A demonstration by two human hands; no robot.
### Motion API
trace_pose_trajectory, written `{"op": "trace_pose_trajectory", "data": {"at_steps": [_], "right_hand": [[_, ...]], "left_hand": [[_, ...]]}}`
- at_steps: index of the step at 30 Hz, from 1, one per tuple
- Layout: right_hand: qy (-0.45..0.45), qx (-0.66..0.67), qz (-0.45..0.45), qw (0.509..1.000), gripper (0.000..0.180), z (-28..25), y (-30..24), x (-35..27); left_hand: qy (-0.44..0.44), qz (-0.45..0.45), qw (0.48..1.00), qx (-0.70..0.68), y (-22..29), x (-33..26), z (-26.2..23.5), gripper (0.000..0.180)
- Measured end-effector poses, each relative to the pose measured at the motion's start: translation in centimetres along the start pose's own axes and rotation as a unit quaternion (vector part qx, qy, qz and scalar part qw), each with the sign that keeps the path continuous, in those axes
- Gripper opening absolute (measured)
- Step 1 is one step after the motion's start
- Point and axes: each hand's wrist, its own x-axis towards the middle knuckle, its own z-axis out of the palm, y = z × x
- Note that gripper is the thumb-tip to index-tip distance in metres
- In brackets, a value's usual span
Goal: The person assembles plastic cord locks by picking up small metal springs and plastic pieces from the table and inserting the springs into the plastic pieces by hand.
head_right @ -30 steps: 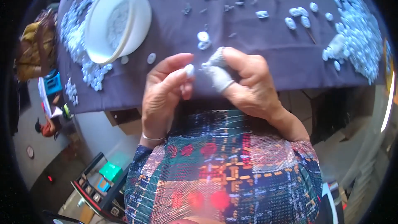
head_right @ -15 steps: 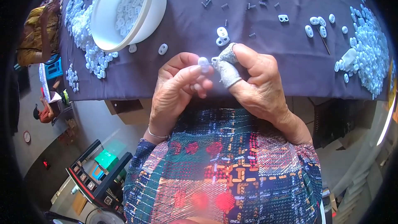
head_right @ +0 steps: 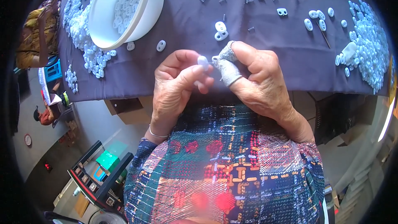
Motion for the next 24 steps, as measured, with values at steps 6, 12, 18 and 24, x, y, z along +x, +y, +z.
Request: {"op": "trace_pose_trajectory", "data": {"at_steps": [6, 12, 18, 24], "right_hand": [[0.016, -0.015, -0.020, 1.000, 0.006, 0.13, 0.10, -0.12], [0.023, -0.009, -0.022, 0.999, 0.007, -0.07, 0.15, -0.29], [0.016, -0.011, -0.030, 0.999, 0.006, -0.31, -0.05, -0.23], [-0.005, -0.024, -0.051, 0.998, 0.005, -0.25, 0.23, 0.03]], "left_hand": [[0.021, -0.001, 1.000, 0.005, 0.02, 0.03, 0.56, 0.021], [0.021, -0.003, 1.000, 0.008, 0.00, -0.05, 0.70, 0.019], [0.018, -0.001, 1.000, 0.014, -0.13, 0.03, 0.63, 0.018], [0.023, 0.019, 0.999, 0.041, -0.39, -0.05, 1.01, 0.015]]}}
